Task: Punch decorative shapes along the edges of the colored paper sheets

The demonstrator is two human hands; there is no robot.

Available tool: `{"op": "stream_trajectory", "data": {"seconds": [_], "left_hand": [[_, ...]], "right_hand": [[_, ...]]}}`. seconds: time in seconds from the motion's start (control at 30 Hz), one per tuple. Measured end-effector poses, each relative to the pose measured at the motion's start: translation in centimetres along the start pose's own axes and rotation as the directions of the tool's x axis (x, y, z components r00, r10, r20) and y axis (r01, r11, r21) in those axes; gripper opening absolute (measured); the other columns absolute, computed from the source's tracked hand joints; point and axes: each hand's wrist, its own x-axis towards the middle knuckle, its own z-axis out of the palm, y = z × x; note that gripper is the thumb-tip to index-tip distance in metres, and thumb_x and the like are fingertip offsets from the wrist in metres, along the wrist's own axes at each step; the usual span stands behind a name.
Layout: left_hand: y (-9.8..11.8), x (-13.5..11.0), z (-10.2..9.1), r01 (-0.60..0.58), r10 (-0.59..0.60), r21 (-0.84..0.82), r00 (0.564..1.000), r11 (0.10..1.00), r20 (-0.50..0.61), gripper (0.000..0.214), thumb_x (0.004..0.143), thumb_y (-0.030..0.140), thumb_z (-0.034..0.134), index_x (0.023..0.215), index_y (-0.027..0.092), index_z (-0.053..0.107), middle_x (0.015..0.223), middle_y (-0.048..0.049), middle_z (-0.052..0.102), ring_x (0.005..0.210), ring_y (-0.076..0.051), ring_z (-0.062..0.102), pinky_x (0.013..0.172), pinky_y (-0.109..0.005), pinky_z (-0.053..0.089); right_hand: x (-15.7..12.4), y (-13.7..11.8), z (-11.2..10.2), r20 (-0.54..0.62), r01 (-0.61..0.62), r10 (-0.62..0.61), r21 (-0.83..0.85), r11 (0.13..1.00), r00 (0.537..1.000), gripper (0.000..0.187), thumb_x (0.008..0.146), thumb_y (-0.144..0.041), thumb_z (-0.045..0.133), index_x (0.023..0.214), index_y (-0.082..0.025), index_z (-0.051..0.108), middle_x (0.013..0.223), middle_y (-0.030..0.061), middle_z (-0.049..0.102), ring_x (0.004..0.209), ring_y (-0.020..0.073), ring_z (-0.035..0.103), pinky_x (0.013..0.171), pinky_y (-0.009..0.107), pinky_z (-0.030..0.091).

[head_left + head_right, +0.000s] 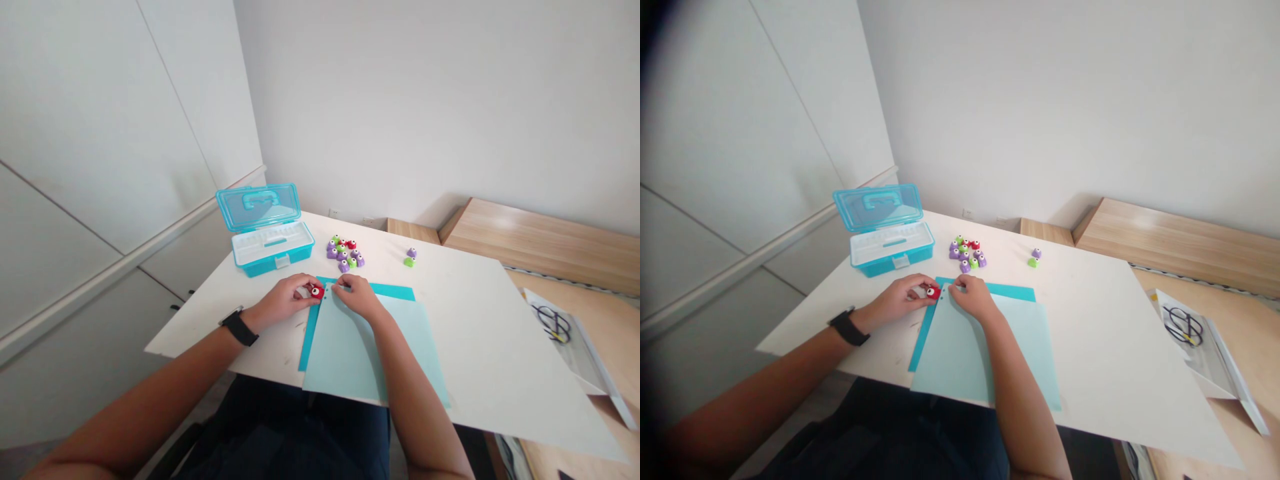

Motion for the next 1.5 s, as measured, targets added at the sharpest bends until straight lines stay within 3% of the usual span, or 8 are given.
{"op": "stream_trajectory", "data": {"seconds": [0.57, 1.5], "left_hand": [[-0.66, 0.05, 0.10, 0.018, -0.018, 0.013, 1.000, 1.000, -0.026, 0.036, 0.083, 0.045, 0.073, 0.112, 0.023, 0.069, 0.116, -0.0075, 0.067, 0.097, -0.023, 0.066, 0.072, -0.029, 0.058], [0.06, 0.12, 0.32, 0.008, -0.008, -0.009, 1.000, 1.000, -0.021, 0.038, 0.085, 0.047, 0.070, 0.115, 0.024, 0.071, 0.120, -0.0091, 0.066, 0.094, -0.022, 0.067, 0.069, -0.028, 0.059]], "right_hand": [[-0.08, -0.50, -0.40, -0.003, -0.028, 0.028, 0.014, 1.000, 1.000, 0.015, 0.088, -0.030, 0.061, 0.081, -0.019, 0.068, 0.079, 0.0013, 0.070, 0.075, 0.0157, 0.060, 0.070, 0.024, 0.039], [0.22, -0.79, -0.08, 0.015, -0.050, 0.050, -0.008, 0.999, 0.999, 0.015, 0.086, -0.030, 0.062, 0.079, -0.019, 0.070, 0.078, 0.0013, 0.070, 0.073, 0.0154, 0.059, 0.067, 0.024, 0.037]]}}
